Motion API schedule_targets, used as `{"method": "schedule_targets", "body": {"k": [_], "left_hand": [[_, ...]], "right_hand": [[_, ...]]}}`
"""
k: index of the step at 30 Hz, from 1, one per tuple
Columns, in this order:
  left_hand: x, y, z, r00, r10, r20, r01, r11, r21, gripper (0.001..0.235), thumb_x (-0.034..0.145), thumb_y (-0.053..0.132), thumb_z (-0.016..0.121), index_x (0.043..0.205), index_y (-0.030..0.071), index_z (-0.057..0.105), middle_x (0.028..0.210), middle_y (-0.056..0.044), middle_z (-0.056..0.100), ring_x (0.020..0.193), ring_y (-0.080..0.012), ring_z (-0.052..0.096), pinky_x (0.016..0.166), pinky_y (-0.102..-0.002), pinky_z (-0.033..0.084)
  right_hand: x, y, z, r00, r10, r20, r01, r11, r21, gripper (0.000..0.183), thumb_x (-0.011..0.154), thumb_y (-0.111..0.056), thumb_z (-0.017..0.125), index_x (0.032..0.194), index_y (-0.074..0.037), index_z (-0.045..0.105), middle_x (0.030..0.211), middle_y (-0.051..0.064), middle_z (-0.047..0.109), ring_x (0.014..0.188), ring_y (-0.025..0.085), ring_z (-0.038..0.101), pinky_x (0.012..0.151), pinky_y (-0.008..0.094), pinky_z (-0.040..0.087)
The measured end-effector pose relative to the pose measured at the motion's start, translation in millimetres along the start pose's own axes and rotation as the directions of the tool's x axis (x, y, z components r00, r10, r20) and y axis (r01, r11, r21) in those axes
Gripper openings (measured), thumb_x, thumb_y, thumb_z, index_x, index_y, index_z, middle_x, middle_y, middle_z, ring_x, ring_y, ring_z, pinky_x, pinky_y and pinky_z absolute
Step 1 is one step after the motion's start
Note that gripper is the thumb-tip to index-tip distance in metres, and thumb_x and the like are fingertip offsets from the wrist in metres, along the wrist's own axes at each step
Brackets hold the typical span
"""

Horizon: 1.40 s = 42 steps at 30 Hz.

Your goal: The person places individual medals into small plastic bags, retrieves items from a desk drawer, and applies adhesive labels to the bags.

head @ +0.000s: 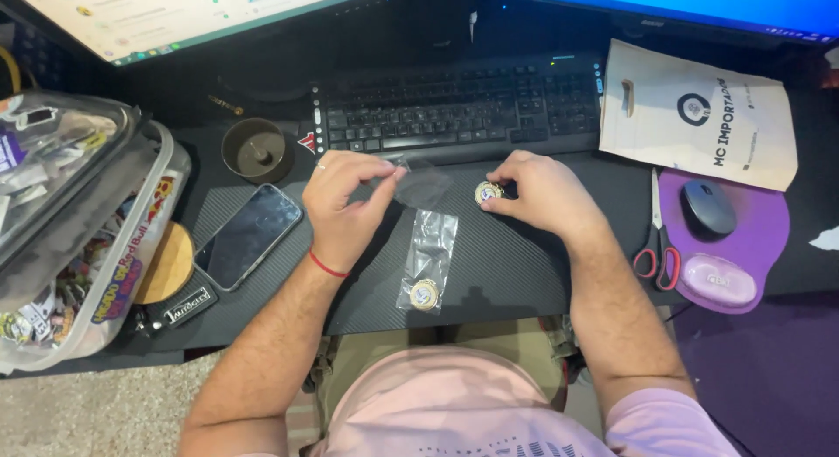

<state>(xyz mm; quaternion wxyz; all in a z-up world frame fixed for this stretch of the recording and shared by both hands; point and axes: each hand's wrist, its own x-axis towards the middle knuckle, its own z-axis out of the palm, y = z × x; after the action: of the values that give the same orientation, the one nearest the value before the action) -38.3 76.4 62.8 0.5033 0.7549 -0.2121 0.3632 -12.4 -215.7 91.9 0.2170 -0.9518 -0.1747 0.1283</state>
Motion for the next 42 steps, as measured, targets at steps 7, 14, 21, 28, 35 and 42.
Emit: {"method": "schedule_targets", "body": {"k": [7,14,21,28,35,42], "left_hand": [[-4,-3,9,0.993,0.11,0.036,-0.111,0.994,0.019,0.016,0.092,-0.003,0.096,0.096,0.01,0.086,0.094,-0.003,0.086,0.086,-0.0247,0.077,0.076,-0.034,0.064],[-11,-11,13,0.987,0.138,0.086,-0.142,0.989,0.036,0.016,0.093,0.0,0.095,0.098,0.012,0.087,0.1,-0.002,0.089,0.09,-0.0255,0.079,0.081,-0.035,0.065],[-24,-16,20,0.984,0.099,0.148,-0.109,0.993,0.056,0.032,0.095,0.007,0.094,0.125,0.01,0.083,0.099,0.0,0.089,0.086,-0.0214,0.082,0.08,-0.033,0.068],[-47,-27,37,0.974,-0.017,0.224,0.008,0.999,0.043,0.057,0.095,0.012,0.096,0.147,0.011,0.071,0.112,-0.007,0.09,0.09,-0.02,0.086,0.081,-0.033,0.069],[-46,-18,34,0.938,-0.197,0.285,0.212,0.977,-0.025,0.078,0.089,0.013,0.1,0.156,0.009,0.061,0.111,-0.011,0.088,0.089,-0.0231,0.085,0.083,-0.034,0.069],[-55,-34,40,0.949,-0.121,0.29,0.139,0.989,-0.041,0.087,0.087,0.013,0.103,0.161,0.008,0.059,0.121,-0.01,0.082,0.089,-0.0186,0.084,0.081,-0.029,0.07]], "right_hand": [[11,23,14,0.997,0.021,0.072,-0.022,1.0,0.004,0.048,0.084,-0.034,0.098,0.12,-0.006,0.082,0.121,0.015,0.08,0.111,0.043,0.081,0.095,0.053,0.065],[5,11,15,0.998,-0.069,0.001,0.066,0.961,0.268,0.024,0.081,-0.007,0.096,0.102,-0.008,0.083,0.09,0.01,0.083,0.076,0.025,0.081,0.07,0.037,0.064],[7,12,25,0.987,-0.07,-0.143,0.127,0.888,0.443,0.025,0.079,-0.003,0.098,0.1,-0.011,0.087,0.086,0.01,0.082,0.077,0.019,0.08,0.07,0.031,0.065],[10,20,53,0.952,-0.19,-0.238,0.302,0.482,0.822,0.028,0.079,0.009,0.099,0.099,0.003,0.081,0.097,0.016,0.081,0.088,0.019,0.083,0.078,0.032,0.07],[22,27,71,0.935,-0.18,-0.307,0.356,0.441,0.824,0.028,0.081,0.008,0.101,0.1,0.004,0.08,0.099,0.016,0.081,0.088,0.018,0.082,0.077,0.029,0.068],[20,17,68,0.912,-0.164,-0.375,0.404,0.501,0.765,0.028,0.082,0.0,0.104,0.098,0.002,0.082,0.095,0.013,0.081,0.088,0.017,0.078,0.078,0.03,0.066]]}}
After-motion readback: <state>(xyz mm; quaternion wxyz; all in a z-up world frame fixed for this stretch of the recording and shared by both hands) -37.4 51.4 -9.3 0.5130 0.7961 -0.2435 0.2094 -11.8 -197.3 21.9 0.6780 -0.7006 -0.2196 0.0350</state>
